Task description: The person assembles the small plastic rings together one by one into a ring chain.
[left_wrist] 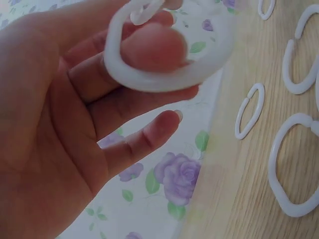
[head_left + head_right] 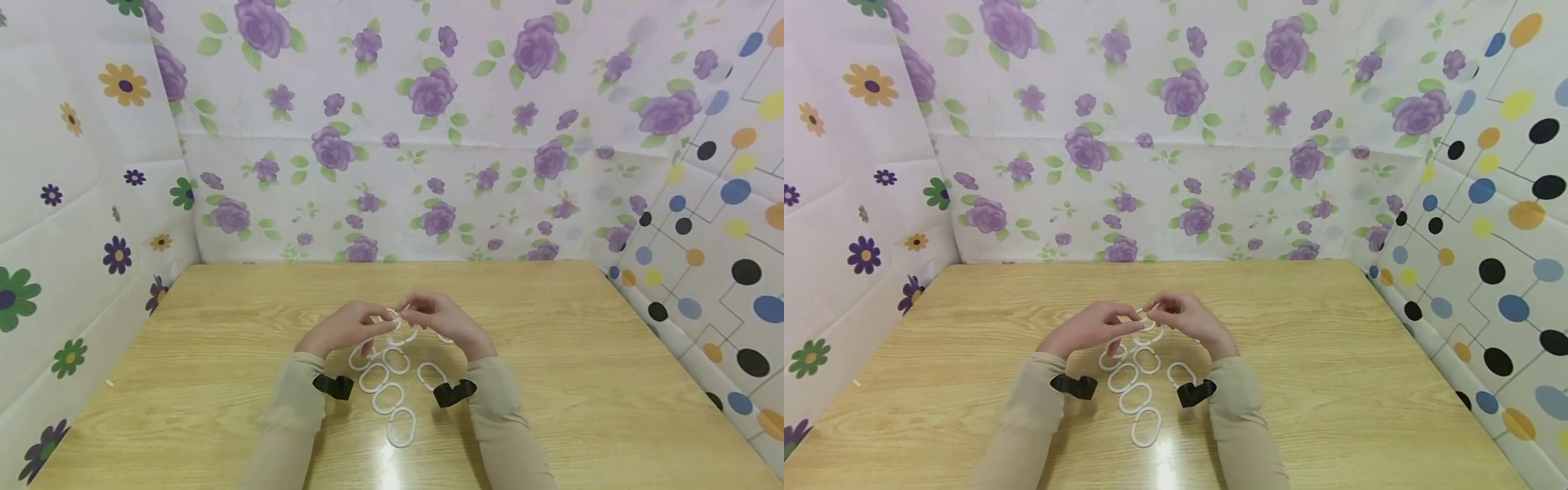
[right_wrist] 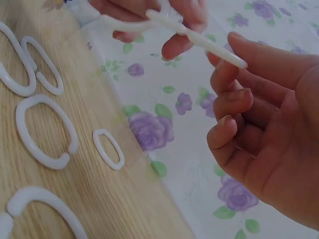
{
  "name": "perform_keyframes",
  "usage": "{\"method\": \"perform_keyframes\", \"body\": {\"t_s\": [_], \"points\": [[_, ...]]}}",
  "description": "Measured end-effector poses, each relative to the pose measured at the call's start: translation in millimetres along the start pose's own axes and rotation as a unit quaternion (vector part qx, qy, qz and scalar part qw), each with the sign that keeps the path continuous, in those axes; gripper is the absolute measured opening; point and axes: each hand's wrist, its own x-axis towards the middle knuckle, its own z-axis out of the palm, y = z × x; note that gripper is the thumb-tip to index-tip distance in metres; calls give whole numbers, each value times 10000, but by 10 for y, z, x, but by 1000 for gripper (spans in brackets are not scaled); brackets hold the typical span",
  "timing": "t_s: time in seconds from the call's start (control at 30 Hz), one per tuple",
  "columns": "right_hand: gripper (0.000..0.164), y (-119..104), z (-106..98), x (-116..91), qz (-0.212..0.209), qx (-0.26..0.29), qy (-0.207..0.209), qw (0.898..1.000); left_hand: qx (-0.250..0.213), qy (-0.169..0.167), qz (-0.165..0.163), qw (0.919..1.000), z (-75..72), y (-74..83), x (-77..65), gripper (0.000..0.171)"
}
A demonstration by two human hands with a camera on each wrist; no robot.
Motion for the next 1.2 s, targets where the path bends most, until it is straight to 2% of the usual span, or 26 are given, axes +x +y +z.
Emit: {"method": "perform_keyframes", "body": {"t_s": [0.17, 0.23, 0.37, 0.47, 0.57, 0.73, 0.83, 0.9, 1.03, 1.2], "points": [[27, -39, 60, 59, -144, 153, 308, 9993, 206, 111, 105, 9997, -30, 6, -16, 28], [28, -42, 78, 69, -142, -6, 432, 9990, 285, 204, 178, 9992, -49, -3, -25, 26], [28, -15, 124, 67, -16, -1036, 404, 9938, 251, 581, 309, 9975, -93, -26, -59, 21], [25, 39, 167, 55, 113, -1948, 151, 9807, 133, 858, 430, 9953, -117, -50, -69, 22], [24, 96, 208, 52, 180, -2342, -143, 9719, 189, 1094, 562, 9922, -130, -67, -62, 24], [28, 124, 246, 53, 260, -2393, -655, 9684, 381, 1489, 559, 9865, -146, -69, -60, 19], [33, 130, 248, 42, 374, -2357, -817, 9677, 504, 1624, 570, 9838, -151, -72, -62, 17], [33, 135, 242, 34, 346, -2340, -794, 9684, 614, 1669, 631, 9820, -151, -78, -59, 17], [23, 150, 230, 33, 66, -2534, -659, 9651, 743, 1700, 765, 9796, -144, -99, -55, 17], [6, 158, 221, 40, 284, -2563, -582, 9644, 681, 1676, 775, 9804, -140, -104, -54, 15]]}}
